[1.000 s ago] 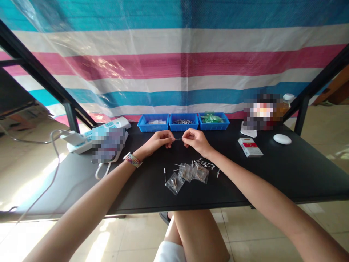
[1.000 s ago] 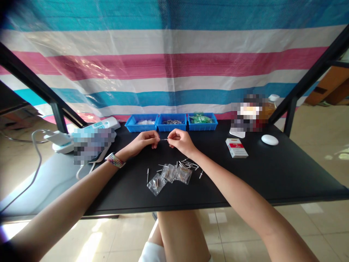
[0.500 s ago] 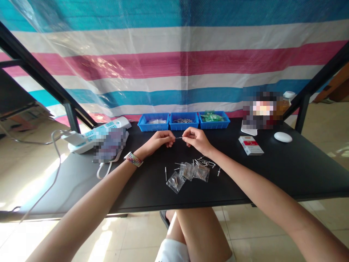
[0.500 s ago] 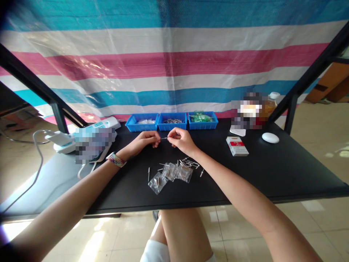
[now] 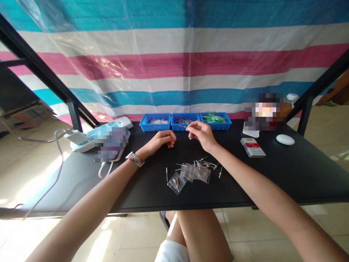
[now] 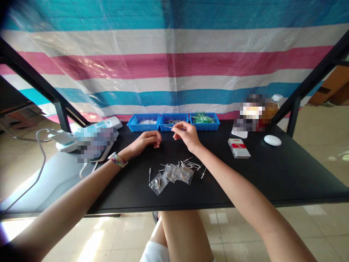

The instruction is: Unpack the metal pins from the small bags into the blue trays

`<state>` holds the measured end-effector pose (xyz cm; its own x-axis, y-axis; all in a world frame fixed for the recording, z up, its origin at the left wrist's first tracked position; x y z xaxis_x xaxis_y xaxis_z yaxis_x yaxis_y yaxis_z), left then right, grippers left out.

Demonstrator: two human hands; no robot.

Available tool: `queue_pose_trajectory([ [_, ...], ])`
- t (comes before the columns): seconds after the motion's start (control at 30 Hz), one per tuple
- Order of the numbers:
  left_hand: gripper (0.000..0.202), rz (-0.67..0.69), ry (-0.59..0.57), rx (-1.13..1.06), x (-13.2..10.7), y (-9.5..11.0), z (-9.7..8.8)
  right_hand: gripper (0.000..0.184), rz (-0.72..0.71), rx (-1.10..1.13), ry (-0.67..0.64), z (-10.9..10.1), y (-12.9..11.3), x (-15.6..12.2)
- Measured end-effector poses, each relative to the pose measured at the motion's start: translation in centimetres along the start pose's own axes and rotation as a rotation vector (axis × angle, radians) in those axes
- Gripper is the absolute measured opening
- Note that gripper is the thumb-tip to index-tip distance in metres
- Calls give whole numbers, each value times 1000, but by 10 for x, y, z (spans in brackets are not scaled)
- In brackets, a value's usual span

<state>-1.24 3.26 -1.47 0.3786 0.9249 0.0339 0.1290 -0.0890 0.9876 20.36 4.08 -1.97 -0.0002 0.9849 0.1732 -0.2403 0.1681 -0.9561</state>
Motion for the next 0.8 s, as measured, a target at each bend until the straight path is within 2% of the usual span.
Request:
queue_pose_trajectory([
  [0.1, 30, -24, 4, -33, 0, -1, 0, 42, 63, -14, 101, -9, -2, 11],
  [0.2, 28, -28, 4, -48, 1, -4, -1, 32, 45, -163, 102, -17, 0, 11],
  [0.27, 28, -25, 1, -45, 1, -6, -2, 23, 26, -274, -32, -17, 0, 4],
  [0.4, 29, -12, -11, -33, 2, -7, -3, 16, -5, -527, -531, -1, -6, -19],
  [0.47, 29, -9, -13, -25, 2, -7, -3, 11, -89, -675, -659, 7, -10, -30],
  [0.6, 29, -3, -16, -2, 1, -6, -3, 7, -242, -888, -681, 18, -13, -46],
  [0.8, 30, 15, -31, 26, 0, -4, -3, 6, -292, -946, -655, 23, -12, -53],
])
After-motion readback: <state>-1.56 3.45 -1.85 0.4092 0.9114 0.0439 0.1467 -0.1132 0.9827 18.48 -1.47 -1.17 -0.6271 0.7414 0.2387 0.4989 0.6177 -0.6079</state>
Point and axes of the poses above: each hand's wrist, its own x-axis towards the middle knuckle, its own z-axis out of the palm, y = z × x, the point moved 2 cm from there along x, towards the middle knuckle, and after that the axes turned 7 degrees about y, right-handed, at the moved point
